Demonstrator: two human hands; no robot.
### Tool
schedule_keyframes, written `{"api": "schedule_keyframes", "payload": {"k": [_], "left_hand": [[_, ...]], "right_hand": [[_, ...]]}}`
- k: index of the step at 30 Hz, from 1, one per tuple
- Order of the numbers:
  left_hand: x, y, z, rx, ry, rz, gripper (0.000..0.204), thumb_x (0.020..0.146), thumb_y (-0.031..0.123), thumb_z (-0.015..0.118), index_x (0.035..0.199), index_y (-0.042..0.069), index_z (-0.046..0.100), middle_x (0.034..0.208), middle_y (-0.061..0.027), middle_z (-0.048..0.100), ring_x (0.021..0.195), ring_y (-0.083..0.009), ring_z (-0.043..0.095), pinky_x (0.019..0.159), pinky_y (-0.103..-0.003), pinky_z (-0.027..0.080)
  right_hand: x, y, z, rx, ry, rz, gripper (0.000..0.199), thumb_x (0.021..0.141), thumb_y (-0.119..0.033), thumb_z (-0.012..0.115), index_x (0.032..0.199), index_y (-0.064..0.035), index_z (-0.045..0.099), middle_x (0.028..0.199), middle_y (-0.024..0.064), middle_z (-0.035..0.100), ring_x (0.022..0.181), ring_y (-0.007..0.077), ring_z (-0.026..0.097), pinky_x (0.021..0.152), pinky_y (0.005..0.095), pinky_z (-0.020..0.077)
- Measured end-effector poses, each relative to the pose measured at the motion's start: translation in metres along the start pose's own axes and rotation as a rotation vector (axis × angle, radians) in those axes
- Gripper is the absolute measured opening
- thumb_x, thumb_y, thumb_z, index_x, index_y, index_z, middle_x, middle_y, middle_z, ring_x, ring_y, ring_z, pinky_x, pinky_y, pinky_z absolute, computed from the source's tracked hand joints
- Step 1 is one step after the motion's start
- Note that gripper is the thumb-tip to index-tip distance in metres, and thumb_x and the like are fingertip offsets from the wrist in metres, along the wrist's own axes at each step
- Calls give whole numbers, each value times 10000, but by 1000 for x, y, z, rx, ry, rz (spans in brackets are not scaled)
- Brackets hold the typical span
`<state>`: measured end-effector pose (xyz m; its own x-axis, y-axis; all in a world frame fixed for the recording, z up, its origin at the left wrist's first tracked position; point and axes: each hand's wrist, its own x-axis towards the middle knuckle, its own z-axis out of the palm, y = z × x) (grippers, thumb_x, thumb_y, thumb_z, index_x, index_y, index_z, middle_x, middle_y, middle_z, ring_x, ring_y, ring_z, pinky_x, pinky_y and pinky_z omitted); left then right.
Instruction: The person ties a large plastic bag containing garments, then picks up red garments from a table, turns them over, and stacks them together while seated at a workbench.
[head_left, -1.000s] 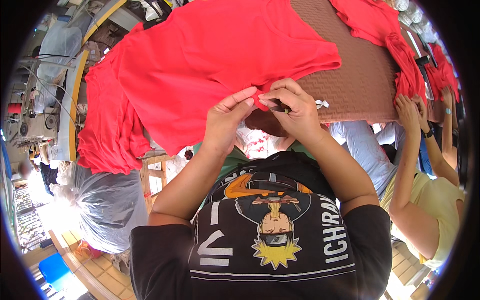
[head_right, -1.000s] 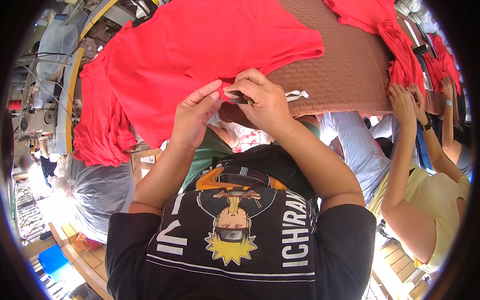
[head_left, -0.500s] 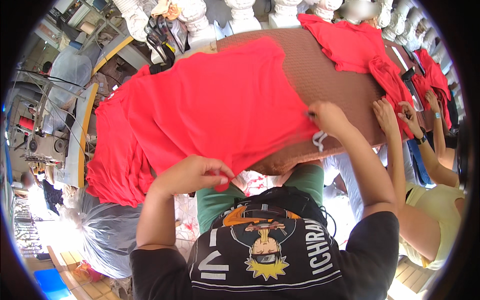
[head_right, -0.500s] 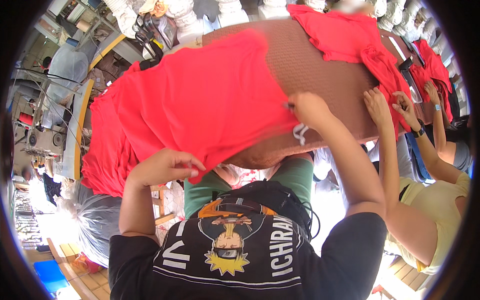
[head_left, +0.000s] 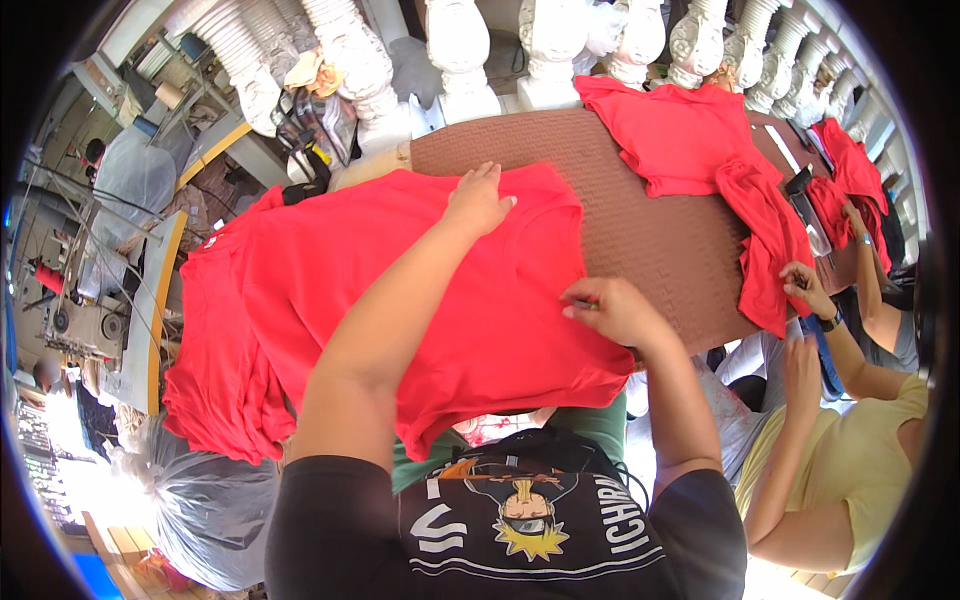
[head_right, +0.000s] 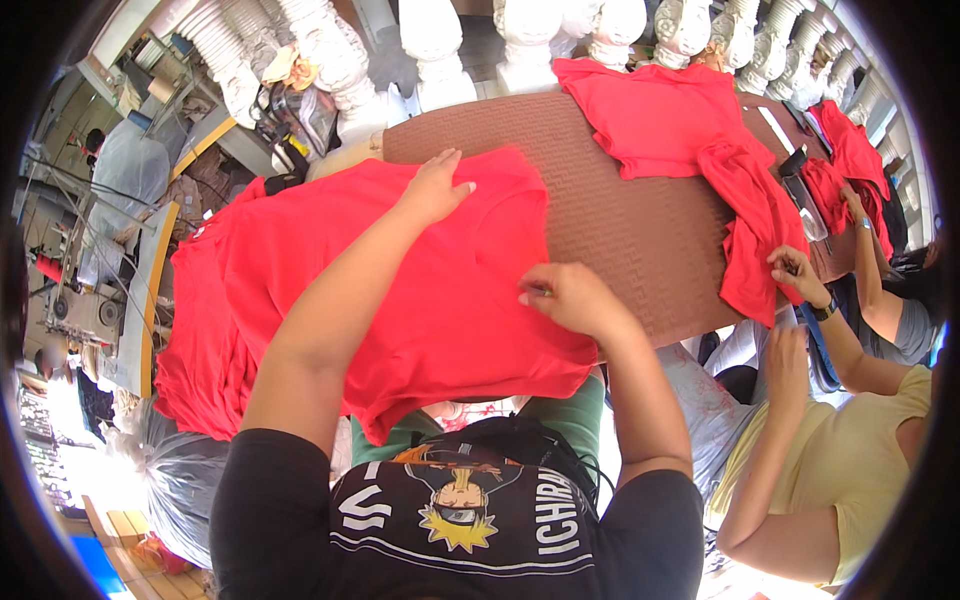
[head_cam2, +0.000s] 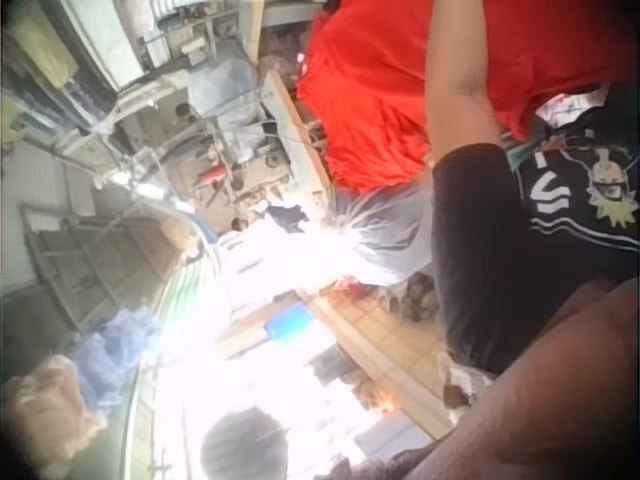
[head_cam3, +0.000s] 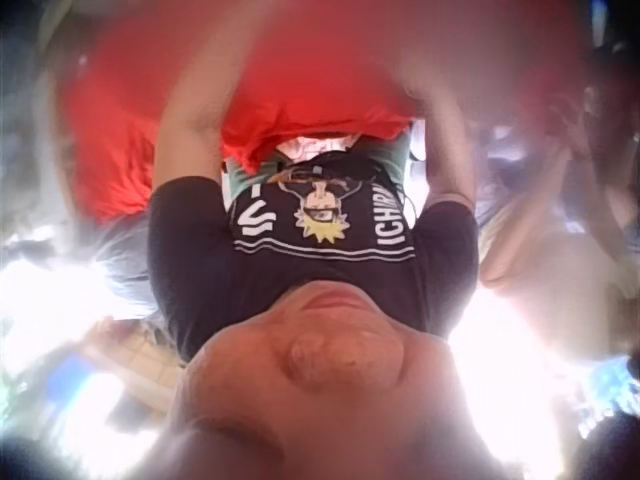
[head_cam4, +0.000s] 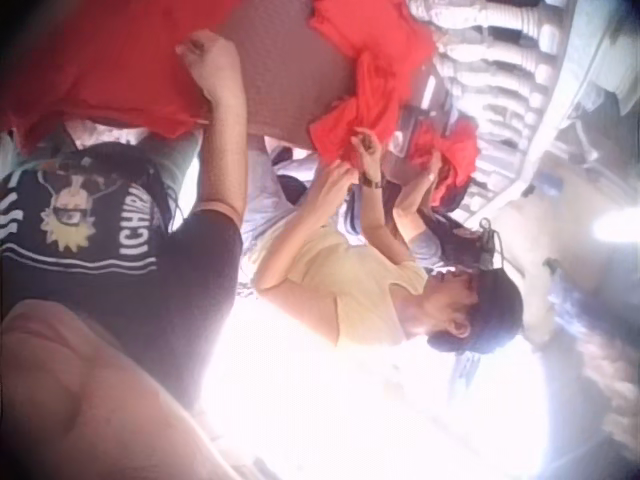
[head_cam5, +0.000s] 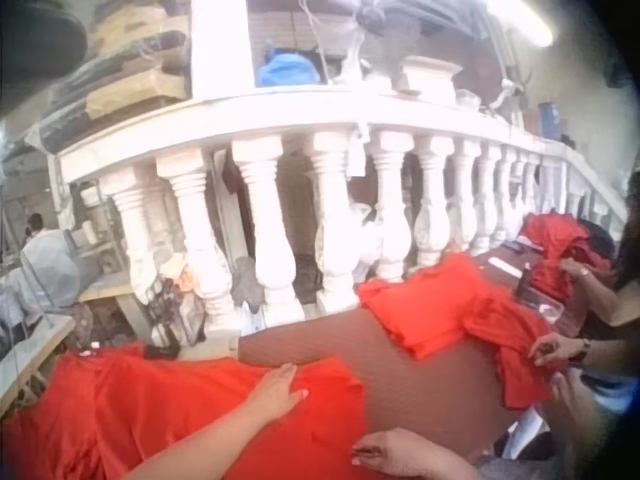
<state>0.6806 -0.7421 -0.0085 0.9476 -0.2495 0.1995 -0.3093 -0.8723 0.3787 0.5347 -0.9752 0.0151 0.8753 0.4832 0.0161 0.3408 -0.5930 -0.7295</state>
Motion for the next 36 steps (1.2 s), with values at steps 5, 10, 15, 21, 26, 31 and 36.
{"api": "schedule_keyframes", "payload": {"k": [5, 10, 15, 21, 26, 31, 36], "left_hand": [[14, 34, 5, -15, 5, -150, 501, 785, 309, 662, 1181, 24, 546, 1197, -156, 550, 1107, -281, 528, 931, -353, 419], [-49, 62, -52, -567, 134, 98, 231, 790, 173, 673, 936, -2, 632, 840, -81, 639, 749, -136, 595, 681, -278, 478], [-194, 62, -63, -790, -411, -133, 257, 824, 111, 659, 1038, -24, 612, 895, -2, 617, 836, -55, 546, 739, -217, 449], [-239, 64, -46, -1121, -450, -435, 343, 838, 99, 642, 1135, -54, 560, 943, -30, 624, 877, -68, 565, 777, -217, 463], [-244, 59, -38, -1350, -377, -398, 395, 851, 88, 615, 1210, -37, 508, 1051, -49, 608, 918, -87, 568, 831, -226, 451], [-247, 61, -31, -1252, -317, -335, 402, 854, 66, 592, 1234, -14, 487, 1029, -65, 617, 889, -93, 573, 816, -246, 466], [-248, 64, -31, -1253, -262, -326, 367, 858, 64, 580, 1206, -18, 498, 1022, -69, 624, 864, -93, 576, 803, -247, 471]], "right_hand": [[-9, 1, 5, 42, 30, 11, 197, 777, -110, 660, 954, -25, 651, 884, 143, 657, 787, 261, 630, 714, 322, 488], [-22, 3, -11, 114, 312, 7, 172, 804, -121, 649, 948, -27, 655, 840, 102, 661, 728, 184, 606, 684, 289, 470], [-31, 12, -12, 272, 458, 107, 167, 828, -135, 642, 958, -32, 661, 810, 56, 666, 733, 97, 586, 664, 253, 459], [-26, -29, 7, 237, 321, 37, 142, 831, -87, 627, 948, -10, 650, 807, 56, 663, 722, 76, 581, 655, 227, 452], [-32, -41, 24, 176, 266, -21, 148, 815, -75, 640, 947, -8, 643, 827, 70, 659, 728, 119, 605, 661, 253, 464], [-33, -58, 37, 84, 183, -34, 169, 803, -85, 645, 955, -12, 637, 827, 109, 649, 738, 207, 629, 667, 304, 478], [-30, -52, 39, -17, 207, -2, 167, 805, -27, 624, 967, 10, 627, 808, 86, 632, 703, 144, 568, 666, 263, 452]]}}
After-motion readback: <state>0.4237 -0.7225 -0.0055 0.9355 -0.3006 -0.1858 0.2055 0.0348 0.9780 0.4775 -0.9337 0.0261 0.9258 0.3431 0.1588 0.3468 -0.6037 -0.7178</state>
